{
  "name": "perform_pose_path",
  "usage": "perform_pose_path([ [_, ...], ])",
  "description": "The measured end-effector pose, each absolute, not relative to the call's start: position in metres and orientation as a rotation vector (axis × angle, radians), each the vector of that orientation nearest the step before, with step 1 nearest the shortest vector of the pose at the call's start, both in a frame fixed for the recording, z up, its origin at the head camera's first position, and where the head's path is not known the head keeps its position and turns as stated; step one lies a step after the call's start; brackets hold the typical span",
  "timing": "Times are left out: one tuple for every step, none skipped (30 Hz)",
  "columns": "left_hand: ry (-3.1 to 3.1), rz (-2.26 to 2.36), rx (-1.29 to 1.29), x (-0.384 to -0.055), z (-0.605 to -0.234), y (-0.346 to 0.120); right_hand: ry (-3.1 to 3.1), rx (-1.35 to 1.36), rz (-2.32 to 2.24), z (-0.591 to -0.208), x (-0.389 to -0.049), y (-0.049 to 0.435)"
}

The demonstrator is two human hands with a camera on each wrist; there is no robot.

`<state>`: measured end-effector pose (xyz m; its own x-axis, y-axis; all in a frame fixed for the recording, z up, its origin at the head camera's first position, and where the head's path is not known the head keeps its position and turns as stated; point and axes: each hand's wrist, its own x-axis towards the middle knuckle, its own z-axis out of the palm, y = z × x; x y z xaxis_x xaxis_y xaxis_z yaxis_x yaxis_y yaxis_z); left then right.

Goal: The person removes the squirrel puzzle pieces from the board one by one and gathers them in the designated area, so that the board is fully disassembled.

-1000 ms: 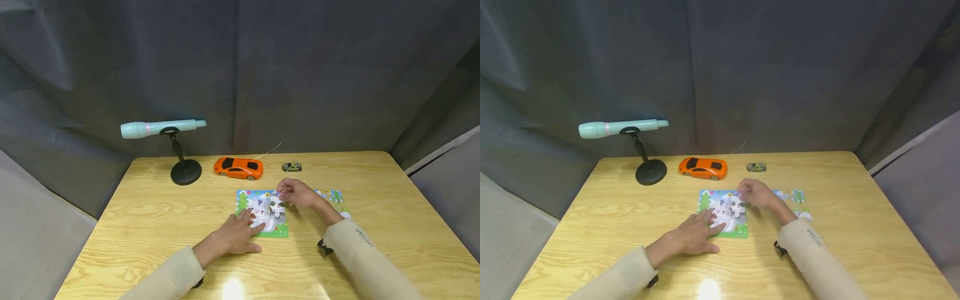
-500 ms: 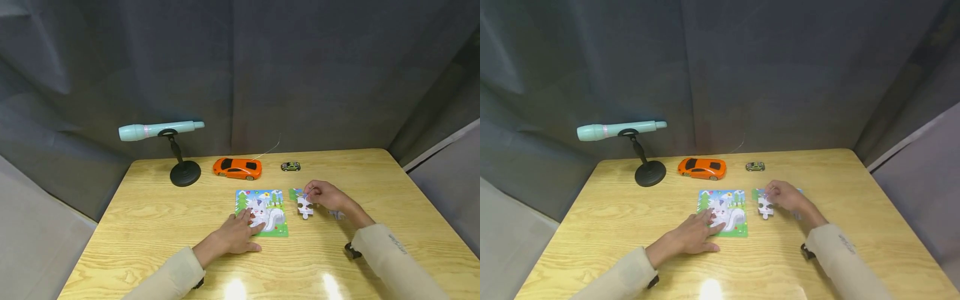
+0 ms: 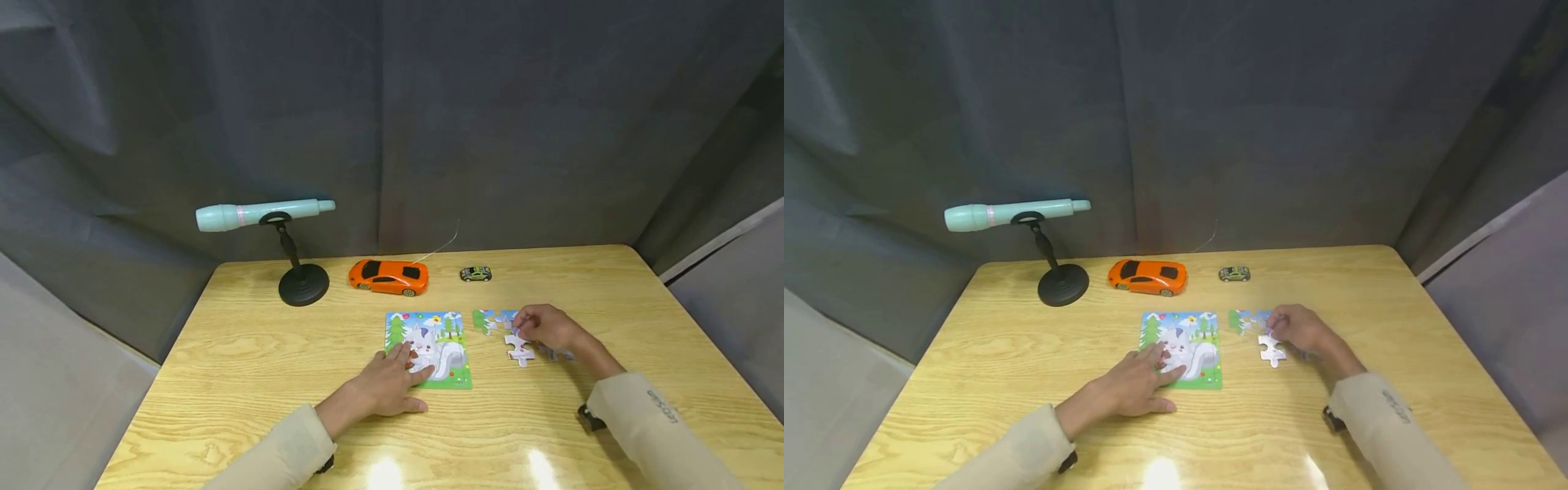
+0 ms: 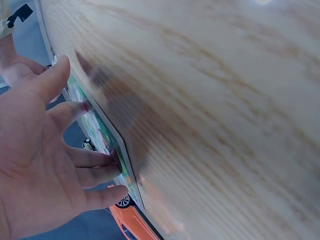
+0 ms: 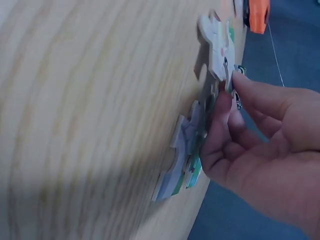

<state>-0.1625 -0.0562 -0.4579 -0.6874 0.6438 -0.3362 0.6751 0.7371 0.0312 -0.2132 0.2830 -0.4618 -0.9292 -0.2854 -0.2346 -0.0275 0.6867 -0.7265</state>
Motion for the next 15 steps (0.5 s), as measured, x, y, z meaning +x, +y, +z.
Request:
perform_pose_path([
  [2.616, -0.136, 1.026, -0.1625, -0.4581, -0.0562, 2.597, -0.242, -1.072, -0.4629, -0.2127, 0.2831],
  [2.619, -0.138, 1.028, -0.1624, -0.4583, -0.0563, 2.621, -0.228, -1.048, -0.4638, -0.2122, 0.2831],
  [2.622, -0.139, 1.031, -0.1624, -0.4584, -0.0564, 2.644, -0.222, -1.026, -0.4644, -0.2117, 0.2830],
  [2.625, -0.140, 1.034, -0.1624, -0.4585, -0.0566, 2.665, -0.217, -1.007, -0.4652, -0.2114, 0.2829],
  [2.628, -0.142, 1.037, -0.1624, -0.4587, -0.0568, 2.679, -0.209, -0.995, -0.4657, -0.2111, 0.2827],
  [2.632, -0.143, 1.039, -0.1625, -0.4588, -0.0570, 2.688, -0.200, -0.986, -0.4663, -0.2110, 0.2826],
  [2.634, -0.144, 1.039, -0.1624, -0.4587, -0.0571, 2.695, -0.200, -0.978, -0.4670, -0.2109, 0.2826],
  [2.636, -0.147, 1.041, -0.1624, -0.4587, -0.0572, 2.701, -0.190, -0.971, -0.4677, -0.2111, 0.2827],
  [2.637, -0.148, 1.041, -0.1623, -0.4587, -0.0573, 2.705, -0.183, -0.967, -0.4688, -0.2112, 0.2828],
  [2.638, -0.149, 1.043, -0.1622, -0.4587, -0.0574, 2.708, -0.177, -0.965, -0.4694, -0.2109, 0.2829],
  [2.637, -0.148, 1.044, -0.1621, -0.4586, -0.0575, 2.710, -0.172, -0.964, -0.4700, -0.2106, 0.2831],
  [2.637, -0.147, 1.046, -0.1619, -0.4583, -0.0575, 2.715, -0.165, -0.960, -0.4701, -0.2102, 0.2831],
  [2.637, -0.145, 1.046, -0.1618, -0.4579, -0.0576, 2.722, -0.160, -0.956, -0.4697, -0.2100, 0.2829],
  [2.636, -0.141, 1.047, -0.1619, -0.4576, -0.0579, 2.728, -0.155, -0.952, -0.4693, -0.2101, 0.2826],
  [2.635, -0.137, 1.044, -0.1619, -0.4572, -0.0582, 2.741, -0.170, -0.944, -0.4685, -0.2099, 0.2823],
])
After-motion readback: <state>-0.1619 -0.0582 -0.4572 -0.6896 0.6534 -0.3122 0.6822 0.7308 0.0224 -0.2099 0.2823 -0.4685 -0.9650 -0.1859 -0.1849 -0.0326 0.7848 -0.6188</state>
